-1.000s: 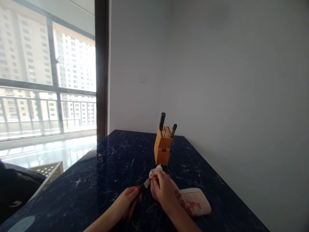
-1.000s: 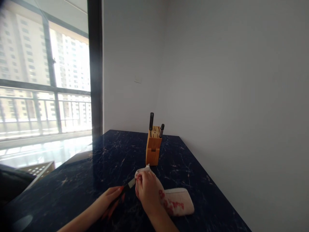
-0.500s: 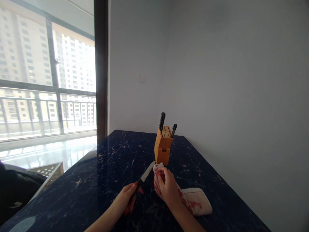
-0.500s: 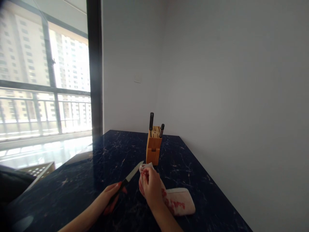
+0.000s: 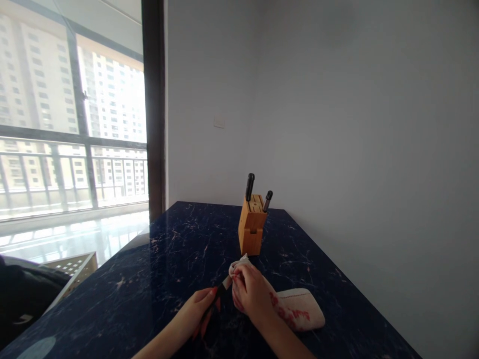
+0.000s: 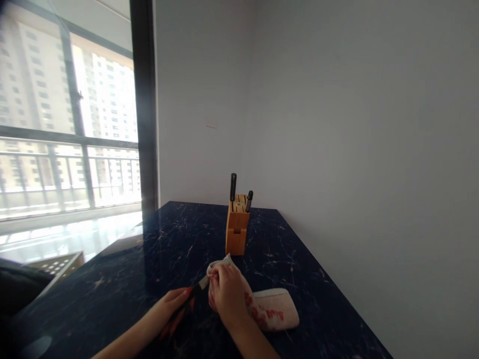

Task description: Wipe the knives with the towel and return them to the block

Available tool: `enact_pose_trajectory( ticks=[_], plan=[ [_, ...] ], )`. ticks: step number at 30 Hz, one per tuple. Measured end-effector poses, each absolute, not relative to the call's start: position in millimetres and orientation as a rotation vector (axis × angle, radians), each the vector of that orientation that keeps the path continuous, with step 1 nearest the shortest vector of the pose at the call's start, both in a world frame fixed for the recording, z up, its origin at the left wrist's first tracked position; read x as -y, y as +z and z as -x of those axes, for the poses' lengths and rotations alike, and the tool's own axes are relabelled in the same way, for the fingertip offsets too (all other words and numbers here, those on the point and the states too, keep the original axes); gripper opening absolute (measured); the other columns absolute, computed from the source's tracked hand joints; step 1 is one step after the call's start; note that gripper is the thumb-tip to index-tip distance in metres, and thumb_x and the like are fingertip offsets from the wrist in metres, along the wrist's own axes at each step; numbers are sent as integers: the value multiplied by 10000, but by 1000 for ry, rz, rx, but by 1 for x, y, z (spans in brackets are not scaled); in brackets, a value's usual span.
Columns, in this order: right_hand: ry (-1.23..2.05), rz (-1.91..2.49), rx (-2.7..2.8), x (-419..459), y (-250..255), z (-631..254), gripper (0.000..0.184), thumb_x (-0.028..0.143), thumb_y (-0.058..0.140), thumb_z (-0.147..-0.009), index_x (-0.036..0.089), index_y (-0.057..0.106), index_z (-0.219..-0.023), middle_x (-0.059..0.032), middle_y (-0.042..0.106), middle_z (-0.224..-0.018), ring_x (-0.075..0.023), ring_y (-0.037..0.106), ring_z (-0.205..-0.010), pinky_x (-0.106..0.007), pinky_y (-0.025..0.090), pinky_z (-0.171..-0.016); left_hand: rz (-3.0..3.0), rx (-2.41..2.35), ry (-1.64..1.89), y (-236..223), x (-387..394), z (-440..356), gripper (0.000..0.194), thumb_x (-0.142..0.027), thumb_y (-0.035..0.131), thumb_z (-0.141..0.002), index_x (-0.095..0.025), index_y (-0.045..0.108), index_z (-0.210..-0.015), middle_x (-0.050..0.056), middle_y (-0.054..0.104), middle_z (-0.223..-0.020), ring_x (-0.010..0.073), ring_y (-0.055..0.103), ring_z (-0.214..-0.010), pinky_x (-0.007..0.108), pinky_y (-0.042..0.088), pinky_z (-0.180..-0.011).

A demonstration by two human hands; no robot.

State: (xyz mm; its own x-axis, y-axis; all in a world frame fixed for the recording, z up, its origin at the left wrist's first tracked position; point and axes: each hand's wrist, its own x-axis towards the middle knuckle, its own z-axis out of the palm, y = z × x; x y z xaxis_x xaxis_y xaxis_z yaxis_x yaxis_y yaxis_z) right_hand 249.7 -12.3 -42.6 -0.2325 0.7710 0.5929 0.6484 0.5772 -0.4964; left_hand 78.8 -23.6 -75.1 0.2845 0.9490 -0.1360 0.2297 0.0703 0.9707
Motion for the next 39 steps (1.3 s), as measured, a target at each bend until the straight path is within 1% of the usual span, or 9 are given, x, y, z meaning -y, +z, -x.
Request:
enact_pose_trajectory(
  ticks=[3, 8, 16, 20, 26, 29, 32, 35, 39],
  plan=[
    [234, 1030, 2028, 18, -42, -246, 156, 78, 457, -796, 205, 535, -839, -15, 601, -879, -165, 527, -859, -293, 388, -781, -1429, -1185, 802, -75, 23, -79, 668, -774, 310, -647, -154, 538, -751, -80, 411, -307, 70, 304, -236, 182, 177, -286],
    [151, 1171, 1945, 16, -42, -247, 146, 85, 464, -792, 200, 544, -831, -31, 604, -873, -191, 520, -865, -334, 375, -798, -1442, -1213, 801, -70, 27, -80, 659, -767, 316, -655, -154, 538, -749, -81, 411, -312, 66, 300, -242, 181, 178, -290],
    [226, 1025, 2028, 23, -40, -244, 142, 111, 444, -814, 212, 535, -856, -11, 600, -880, -161, 525, -859, -289, 393, -783, -1443, -1184, 826, -72, 26, -80, 646, -764, 338, -651, -154, 533, -740, -75, 419, -306, 71, 314, -233, 176, 180, -258],
    [174, 1149, 1909, 12, -43, -250, 124, 145, 458, -810, 210, 556, -848, -23, 606, -864, -173, 544, -846, -294, 402, -772, -1434, -1196, 809, -67, 28, -81, 628, -762, 355, -646, -160, 524, -717, -84, 400, -297, 62, 296, -225, 171, 172, -251],
    [134, 1296, 1755, -5, -46, -268, 170, 201, 423, -828, 219, 573, -906, -33, 611, -877, -172, 569, -846, -278, 409, -771, -1437, -1158, 787, -69, 28, -80, 628, -759, 348, -654, -161, 524, -720, -84, 401, -285, 55, 272, -216, 164, 164, -243],
    [156, 1409, 1696, -10, -47, -274, 189, 263, 407, -843, 221, 578, -912, -35, 618, -860, -179, 577, -824, -282, 417, -750, -1451, -1137, 779, -74, 28, -77, 604, -737, 346, -682, -162, 526, -724, -82, 409, -289, 56, 283, -216, 159, 175, -245],
    [194, 1480, 1651, -13, -49, -278, 206, 298, 399, -845, 218, 575, -919, -38, 621, -851, -180, 584, -818, -275, 423, -733, -1452, -1146, 777, -75, 28, -77, 621, -747, 344, -673, -158, 535, -726, -80, 411, -290, 59, 290, -218, 164, 184, -250],
    [196, 1491, 1649, -13, -51, -278, 197, 290, 403, -837, 214, 569, -910, -41, 623, -849, -179, 590, -812, -267, 425, -721, -1434, -1169, 761, -73, 28, -79, 666, -781, 319, -640, -158, 536, -726, -80, 405, -287, 64, 295, -218, 173, 187, -259],
    [177, 1422, 1678, -13, -54, -275, 147, 233, 430, -804, 208, 563, -861, -50, 628, -843, -186, 601, -794, -278, 434, -706, -1414, -1183, 763, -69, 28, -81, 702, -809, 290, -611, -157, 529, -713, -78, 399, -285, 63, 284, -214, 182, 172, -267]
  ],
)
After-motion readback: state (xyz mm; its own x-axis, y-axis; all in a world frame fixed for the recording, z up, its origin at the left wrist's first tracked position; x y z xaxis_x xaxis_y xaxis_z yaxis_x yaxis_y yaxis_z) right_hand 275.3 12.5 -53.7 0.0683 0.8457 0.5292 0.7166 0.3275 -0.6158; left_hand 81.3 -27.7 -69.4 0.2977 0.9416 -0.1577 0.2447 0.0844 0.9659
